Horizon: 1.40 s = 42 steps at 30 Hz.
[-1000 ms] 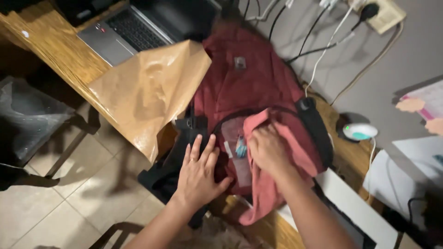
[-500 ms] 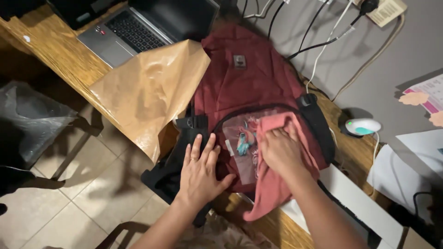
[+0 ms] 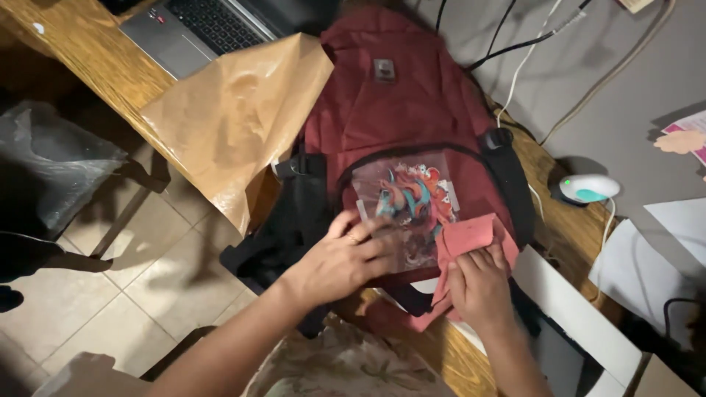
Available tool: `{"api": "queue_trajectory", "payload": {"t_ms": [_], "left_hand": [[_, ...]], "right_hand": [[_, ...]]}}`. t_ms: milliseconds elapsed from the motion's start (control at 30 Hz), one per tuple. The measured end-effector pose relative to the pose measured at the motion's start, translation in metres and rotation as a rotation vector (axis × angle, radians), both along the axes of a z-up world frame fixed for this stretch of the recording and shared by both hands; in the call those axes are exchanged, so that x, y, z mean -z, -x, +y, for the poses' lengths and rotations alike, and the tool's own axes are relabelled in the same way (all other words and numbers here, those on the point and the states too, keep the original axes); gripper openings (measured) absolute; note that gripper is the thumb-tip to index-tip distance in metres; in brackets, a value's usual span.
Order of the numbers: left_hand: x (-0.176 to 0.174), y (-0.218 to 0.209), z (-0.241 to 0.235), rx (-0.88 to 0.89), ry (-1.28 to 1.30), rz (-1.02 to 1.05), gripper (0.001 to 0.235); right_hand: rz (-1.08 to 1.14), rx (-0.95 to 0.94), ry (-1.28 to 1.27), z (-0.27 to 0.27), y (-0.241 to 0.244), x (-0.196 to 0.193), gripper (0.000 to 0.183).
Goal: The person removes a brown paper bag from a red backpack, then uses a pink cloth to wipe the front pocket area. They peel off a clear protective film from a unicorn sticker on the pocket, smooth the sticker, and place the film on a nearby table.
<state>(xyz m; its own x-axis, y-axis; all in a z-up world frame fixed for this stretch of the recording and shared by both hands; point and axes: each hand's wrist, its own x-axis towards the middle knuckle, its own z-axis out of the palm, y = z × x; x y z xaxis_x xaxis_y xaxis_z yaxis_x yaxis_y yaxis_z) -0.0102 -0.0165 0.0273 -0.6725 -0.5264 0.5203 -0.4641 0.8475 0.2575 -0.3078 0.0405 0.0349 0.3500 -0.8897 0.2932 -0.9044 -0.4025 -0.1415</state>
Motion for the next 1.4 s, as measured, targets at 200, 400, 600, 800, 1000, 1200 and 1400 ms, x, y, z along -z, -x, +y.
{"api": "queue_trajectory", "payload": {"t_ms": [200,400,600,800,1000,1200,1400], "left_hand": [[0.005,0.004,-0.018,0.253,0.067,-0.044,0.023],[0.002,0.011,-0.022,0.257,-0.065,-0.006,0.026],[0.001,0.020,-0.026,0.240,-0.114,0.113,0.011],[0.006,0.024,-0.027,0.160,-0.108,0.063,0.008],[0.002,0.025,-0.028,0.139,-0.171,0.059,0.011],[-0.001,0.029,-0.029,0.092,-0.199,0.067,0.014],[-0.001,0.032,-0.030,0.053,-0.235,0.087,0.016]], "right_hand": [[-0.125,-0.014,0.050,0.005,-0.001,0.001,0.023],[-0.187,-0.013,0.037,0.006,0.001,-0.001,0.027],[-0.203,-0.020,0.024,0.008,0.004,-0.001,0.023],[-0.233,-0.068,0.027,0.007,0.003,-0.005,0.028],[-0.226,-0.049,0.052,0.010,0.003,-0.002,0.029],[-0.304,-0.067,0.056,0.018,0.010,0.005,0.024],[-0.424,0.032,0.059,0.036,0.021,0.019,0.028]]}}
